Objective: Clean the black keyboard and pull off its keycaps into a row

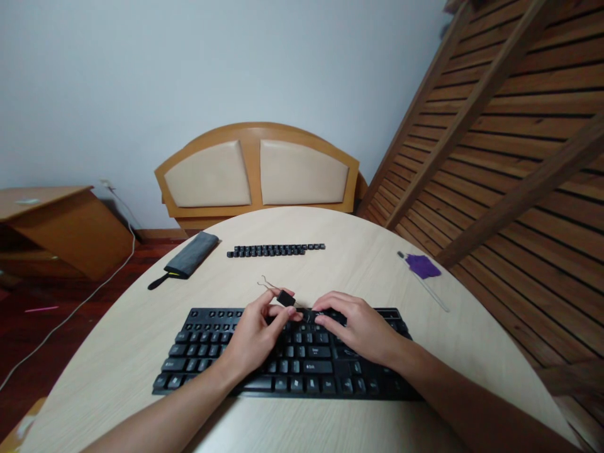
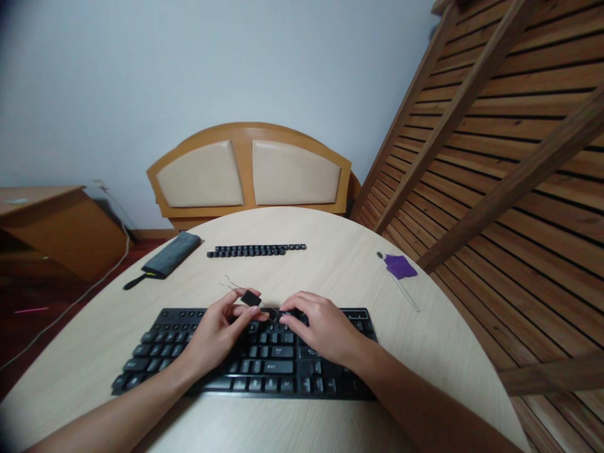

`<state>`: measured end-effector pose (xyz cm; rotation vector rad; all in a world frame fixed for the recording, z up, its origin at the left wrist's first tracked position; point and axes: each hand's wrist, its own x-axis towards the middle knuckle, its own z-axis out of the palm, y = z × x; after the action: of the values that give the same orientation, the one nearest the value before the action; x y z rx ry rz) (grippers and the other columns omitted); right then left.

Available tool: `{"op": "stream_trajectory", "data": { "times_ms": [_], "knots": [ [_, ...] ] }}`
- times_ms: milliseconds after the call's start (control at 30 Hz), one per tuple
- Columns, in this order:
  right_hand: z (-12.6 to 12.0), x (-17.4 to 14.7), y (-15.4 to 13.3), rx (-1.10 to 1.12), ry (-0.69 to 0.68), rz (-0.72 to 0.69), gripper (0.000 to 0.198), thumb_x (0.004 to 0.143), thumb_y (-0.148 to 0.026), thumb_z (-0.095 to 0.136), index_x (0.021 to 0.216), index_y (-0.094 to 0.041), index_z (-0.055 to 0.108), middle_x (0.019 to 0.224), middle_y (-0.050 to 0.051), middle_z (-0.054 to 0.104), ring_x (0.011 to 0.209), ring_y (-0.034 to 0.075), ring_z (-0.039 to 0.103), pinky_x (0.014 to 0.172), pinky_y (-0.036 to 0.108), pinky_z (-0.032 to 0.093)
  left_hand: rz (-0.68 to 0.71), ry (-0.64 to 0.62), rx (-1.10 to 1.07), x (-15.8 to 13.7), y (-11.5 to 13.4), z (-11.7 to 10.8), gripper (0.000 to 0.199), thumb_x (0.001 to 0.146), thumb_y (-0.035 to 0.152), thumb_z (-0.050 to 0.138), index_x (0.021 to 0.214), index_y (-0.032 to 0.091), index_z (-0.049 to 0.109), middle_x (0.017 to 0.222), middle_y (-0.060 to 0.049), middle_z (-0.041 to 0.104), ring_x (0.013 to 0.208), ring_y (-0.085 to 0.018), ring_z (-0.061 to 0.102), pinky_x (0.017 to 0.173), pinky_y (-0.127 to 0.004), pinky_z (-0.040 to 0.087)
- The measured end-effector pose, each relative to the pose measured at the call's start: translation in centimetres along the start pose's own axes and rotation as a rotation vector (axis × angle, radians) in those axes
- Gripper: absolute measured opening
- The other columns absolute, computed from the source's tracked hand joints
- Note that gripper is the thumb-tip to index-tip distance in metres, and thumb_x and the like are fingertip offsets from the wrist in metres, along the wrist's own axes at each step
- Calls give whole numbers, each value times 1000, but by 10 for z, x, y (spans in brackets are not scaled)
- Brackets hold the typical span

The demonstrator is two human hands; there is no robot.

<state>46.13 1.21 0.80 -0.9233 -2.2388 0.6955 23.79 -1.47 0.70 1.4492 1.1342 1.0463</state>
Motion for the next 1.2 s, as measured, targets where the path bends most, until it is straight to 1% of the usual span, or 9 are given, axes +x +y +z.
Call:
{"op": "stream_trajectory", "data": {
  "times_ms": [133, 267, 400, 500, 667, 767, 867, 1000, 1200],
  "knots": [
    [-1, 1, -1, 29, 62, 118, 15, 93, -32, 59, 100, -22, 69, 99, 3, 72, 93, 17, 66, 86, 30, 50, 43, 44, 66, 4, -1, 1, 26, 93, 35, 56, 114, 19, 51, 88, -4, 76, 90, -20, 72, 87, -33, 50],
    [0, 3, 1, 59, 119, 199, 19, 91, -34, 61, 101, -21, 71, 95, 3, 73, 85, 18, 66, 77, 30, 51, 66, 36, 101, 5, -2, 1, 23, 94, 34, 55, 111, 18, 52, 88, -5, 75, 89, -20, 71, 87, -34, 50],
    [-8, 19, 5, 76, 142, 272, 23, 90, -36, 61, 101, -19, 72, 89, 4, 74, 74, 17, 67, 69, 29, 52, 86, 34, 118, 5, -4, 1, 23, 94, 33, 54, 111, 18, 53, 88, -5, 75, 90, -21, 71, 87, -36, 50],
    [-22, 47, 9, -4, 201, 243, 22, 89, -33, 63, 102, -18, 73, 94, 6, 75, 74, 17, 67, 71, 29, 52, 98, 31, 131, 6, -6, 2, 22, 94, 32, 53, 110, 17, 53, 87, -5, 75, 89, -21, 72, 88, -36, 50],
    [-44, 109, 18, -205, 343, 125, 20, 90, -26, 61, 104, -17, 72, 97, 7, 74, 79, 18, 66, 77, 30, 49, 105, 18, 126, 6, -9, 2, 22, 95, 31, 53, 111, 17, 52, 88, -6, 75, 89, -20, 71, 87, -36, 50],
    [-41, 133, 32, -312, 410, 66, 20, 93, -24, 58, 107, -16, 70, 103, 8, 72, 86, 19, 64, 84, 30, 47, 113, 14, 134, 6, -9, 1, 22, 95, 32, 52, 111, 17, 52, 88, -6, 75, 89, -21, 71, 88, -37, 49],
    [-25, 135, 50, -347, 460, 58, 22, 96, -24, 52, 109, -16, 68, 111, 10, 66, 97, 20, 62, 87, 29, 46, 116, 20, 149, 6, -7, 2, 22, 95, 33, 52, 111, 17, 53, 89, -7, 75, 89, -21, 71, 87, -38, 50],
    [-8, 122, 70, -418, 378, 101, 21, 96, -27, 54, 108, -19, 69, 106, 7, 64, 99, 19, 60, 90, 29, 44, 115, 27, 173, 5, -5, 1, 20, 95, 33, 52, 110, 19, 53, 89, -6, 76, 89, -21, 72, 86, -37, 50],
    [-7, 115, 78, -510, 230, 154, 19, 95, -26, 56, 106, -19, 70, 105, 7, 64, 103, 20, 58, 93, 30, 42, 116, 32, 183, 4, -4, 2, 19, 95, 33, 52, 108, 19, 54, 89, -6, 76, 90, -21, 72, 85, -36, 51]
  ]
}}
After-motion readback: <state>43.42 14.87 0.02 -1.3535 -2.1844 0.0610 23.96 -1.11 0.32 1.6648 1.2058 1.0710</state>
